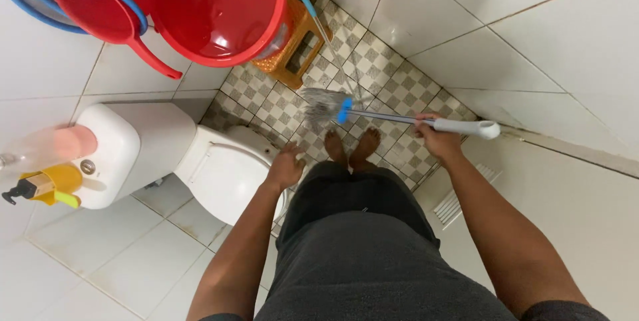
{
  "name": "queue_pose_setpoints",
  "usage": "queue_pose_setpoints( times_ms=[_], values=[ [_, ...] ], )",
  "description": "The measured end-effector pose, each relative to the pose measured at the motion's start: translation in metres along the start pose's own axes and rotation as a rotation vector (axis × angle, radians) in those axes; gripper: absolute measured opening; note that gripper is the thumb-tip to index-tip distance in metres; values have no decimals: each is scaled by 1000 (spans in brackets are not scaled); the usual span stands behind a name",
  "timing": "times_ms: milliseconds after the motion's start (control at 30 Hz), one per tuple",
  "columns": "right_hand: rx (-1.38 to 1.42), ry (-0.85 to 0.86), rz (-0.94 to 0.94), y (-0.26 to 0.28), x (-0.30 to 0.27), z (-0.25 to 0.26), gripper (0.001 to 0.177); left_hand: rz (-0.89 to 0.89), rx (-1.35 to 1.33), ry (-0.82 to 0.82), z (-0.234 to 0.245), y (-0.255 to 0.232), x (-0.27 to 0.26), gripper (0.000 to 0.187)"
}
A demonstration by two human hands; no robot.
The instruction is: Mopping the tiled floor of a bathroom using a mop and a bucket of water
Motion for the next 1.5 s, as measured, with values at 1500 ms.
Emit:
queue_pose_setpoints(
  times_ms=[1500],
  values=[
    [-576, -40, 147, -12, 146, 50, 38, 143, 33, 114, -27, -27, 178, 60]
  ],
)
Point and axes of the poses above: each hand's wrist, its own x-axis towards the middle knuckle, its own z-axis out of the back of the hand, y = z × x, the point moved 10 cm from there along x, towards the middle knuckle, and after that the axes turned 11 degrees about -z, right-handed, at the moved point
